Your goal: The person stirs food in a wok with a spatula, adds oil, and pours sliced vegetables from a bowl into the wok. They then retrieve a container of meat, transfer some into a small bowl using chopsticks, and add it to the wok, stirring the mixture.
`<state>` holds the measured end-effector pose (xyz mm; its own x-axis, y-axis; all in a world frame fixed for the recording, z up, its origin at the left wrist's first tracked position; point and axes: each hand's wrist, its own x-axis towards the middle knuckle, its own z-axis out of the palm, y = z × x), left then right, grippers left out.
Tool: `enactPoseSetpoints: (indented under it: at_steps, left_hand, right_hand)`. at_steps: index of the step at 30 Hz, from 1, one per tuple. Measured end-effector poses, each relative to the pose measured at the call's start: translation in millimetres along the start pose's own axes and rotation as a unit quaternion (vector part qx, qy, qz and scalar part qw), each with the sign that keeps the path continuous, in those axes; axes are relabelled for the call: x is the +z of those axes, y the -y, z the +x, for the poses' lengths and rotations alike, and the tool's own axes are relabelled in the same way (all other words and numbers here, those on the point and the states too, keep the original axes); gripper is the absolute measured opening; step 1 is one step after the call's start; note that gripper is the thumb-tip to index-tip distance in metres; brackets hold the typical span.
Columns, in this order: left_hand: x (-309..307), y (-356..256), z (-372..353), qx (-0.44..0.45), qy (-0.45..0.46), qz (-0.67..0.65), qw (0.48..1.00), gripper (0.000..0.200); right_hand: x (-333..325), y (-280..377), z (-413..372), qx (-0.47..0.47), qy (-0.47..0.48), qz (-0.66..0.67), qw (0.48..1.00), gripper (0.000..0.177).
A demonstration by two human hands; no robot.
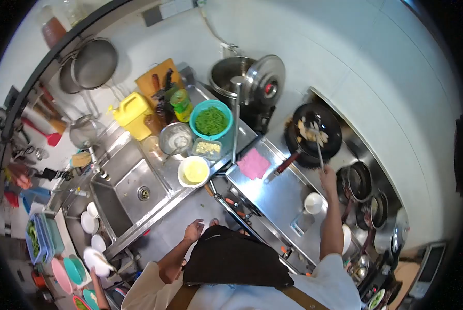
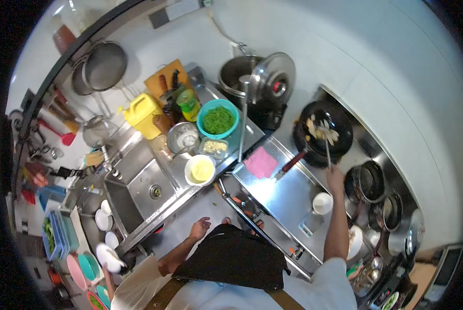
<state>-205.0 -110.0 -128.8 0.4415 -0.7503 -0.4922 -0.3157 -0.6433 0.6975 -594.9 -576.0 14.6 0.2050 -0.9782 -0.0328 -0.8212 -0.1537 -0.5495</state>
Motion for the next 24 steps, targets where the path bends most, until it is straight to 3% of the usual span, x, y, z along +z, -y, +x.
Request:
enactPoseSetpoints:
  at_steps: [1, 2, 4, 6, 8, 12, 13, 14, 16, 17, 19, 21, 22, 24]
  left_hand:
    - [-6.0, -7.9, 1.1, -0.001, -0.036, -0.053, 0.998, 0.033]
    - [-12.1, -6.3, 11.1, 0.011, -0.085, -0.117, 0.989, 0.033]
    - [-65.5, -57.4, 10.7, 0.039, -0.252, -0.043, 0.966, 0.031]
    - [-142.8, -97.1, 17.7, 0.101, -0.402, -0.017, 0.91, 0.025]
    - [-232.7, -150.8, 21.6, 0.193, -0.54, -0.03, 0.819, 0.022]
    - [-401.5, -269.0, 7.3, 0.345, -0.63, -0.105, 0.687, 0.019]
    - [-428.9, -302.9, -5.3, 0.343, -0.633, -0.084, 0.689, 0.018]
    - [-453.4, -336.4, -12.7, 0.371, -0.664, -0.02, 0.649, 0.019]
    - [-497.5, -404.3, -19.1, 0.503, -0.651, -0.047, 0.567, 0.023]
    - [-524.2, -426.4, -20.5, 0.449, -0.67, -0.036, 0.59, 0.024]
    - [-586.2, -465.3, -1.7, 0.479, -0.691, 0.028, 0.54, 0.028]
    - [-636.5, -485.4, 15.5, 0.337, -0.723, 0.06, 0.6, 0.063]
    - [-651.7, -487.8, 20.9, 0.342, -0.722, 0.058, 0.599, 0.063]
    - [-682.1, -485.3, 31.4, 0.194, -0.871, 0.079, 0.444, 0.07]
  right_hand:
    - [4.6, -31.6, -6.6, -0.006, -0.014, 0.078, 0.997, 0.037]
    - [-8.1, -27.4, -23.7, -0.029, -0.042, 0.049, 0.997, 0.041]
    - [-28.5, -15.8, -38.6, -0.047, 0.017, 0.074, 0.996, 0.034]
    - [-32.4, -15.2, -39.8, -0.006, 0.059, 0.115, 0.992, 0.028]
    - [-4.3, -53.7, -17.3, 0.06, -0.005, 0.097, 0.994, 0.032]
    - [-3.9, -22.0, -9.2, 0.06, -0.004, 0.082, 0.995, 0.041]
    - [-15.0, -0.3, -19.8, 0.064, 0.003, 0.071, 0.995, 0.041]
    - [-18.7, 9.7, -26.6, 0.07, 0.011, 0.061, 0.996, 0.041]
    - [-9.3, -17.6, -25.4, 0.066, -0.024, 0.078, 0.995, 0.038]
    - [-8.7, -26.7, -21.3, 0.077, 0.018, 0.093, 0.992, 0.037]
    - [-6.7, -36.8, -25.7, 0.089, 0.055, 0.109, 0.988, 0.037]
    - [-7.6, -40.9, -30.7, 0.128, 0.007, 0.095, 0.987, 0.036]
    - [-30.0, 3.8, -49.5, 0.149, 0.029, 0.121, 0.981, 0.036]
    - [-77.4, 102.4, -88.3, 0.194, 0.07, 0.169, 0.964, 0.037]
